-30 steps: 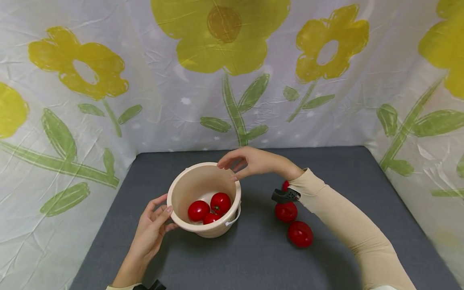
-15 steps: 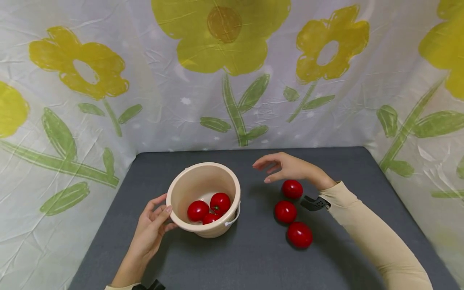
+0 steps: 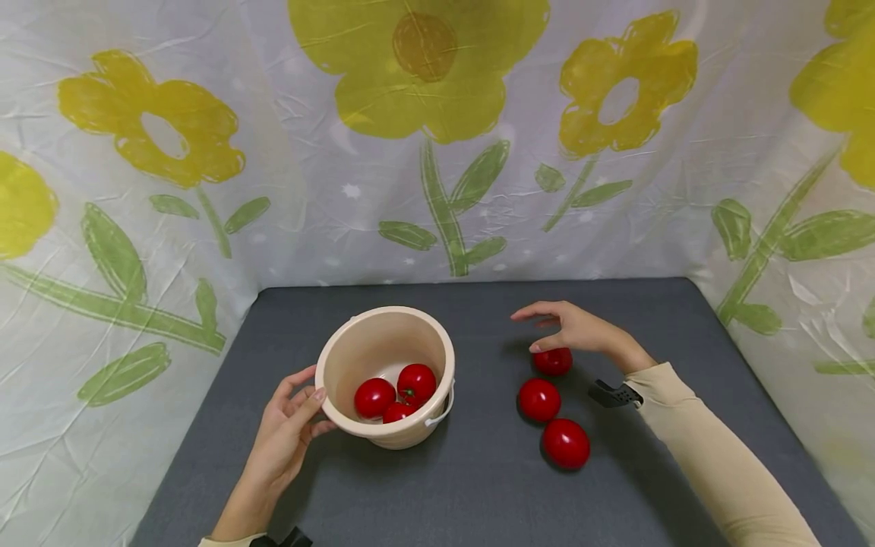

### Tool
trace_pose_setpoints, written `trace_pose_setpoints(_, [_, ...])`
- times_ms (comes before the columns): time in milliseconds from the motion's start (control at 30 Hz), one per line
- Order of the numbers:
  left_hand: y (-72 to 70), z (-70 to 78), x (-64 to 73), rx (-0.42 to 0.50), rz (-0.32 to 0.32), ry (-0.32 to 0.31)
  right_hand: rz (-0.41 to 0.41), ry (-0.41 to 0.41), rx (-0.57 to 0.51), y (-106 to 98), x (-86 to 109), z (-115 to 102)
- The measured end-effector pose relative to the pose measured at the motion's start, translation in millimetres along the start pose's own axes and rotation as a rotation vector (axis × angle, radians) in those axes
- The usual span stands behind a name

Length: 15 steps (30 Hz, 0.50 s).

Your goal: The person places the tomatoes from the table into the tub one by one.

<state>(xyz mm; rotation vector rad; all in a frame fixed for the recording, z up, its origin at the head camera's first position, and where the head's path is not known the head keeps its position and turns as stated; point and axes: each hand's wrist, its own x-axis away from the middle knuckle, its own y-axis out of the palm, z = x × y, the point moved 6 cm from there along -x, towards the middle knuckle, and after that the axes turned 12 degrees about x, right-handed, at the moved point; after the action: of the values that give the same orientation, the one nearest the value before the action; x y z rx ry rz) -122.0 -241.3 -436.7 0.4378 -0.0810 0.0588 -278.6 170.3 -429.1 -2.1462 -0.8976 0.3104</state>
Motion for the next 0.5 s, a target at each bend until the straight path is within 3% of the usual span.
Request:
trace_pose_setpoints(167, [0.1, 0.3, 0.2, -0.003, -0.001, -0.001, 0.013, 0.054, 0.002, 5.2, 8.9, 18.8])
trace_pose_setpoints(500, [-0.1, 0.1, -0.6, 0.001, -0.002, 0.008, 0.015, 0.067, 0.017, 16.4, 21.5, 38.4])
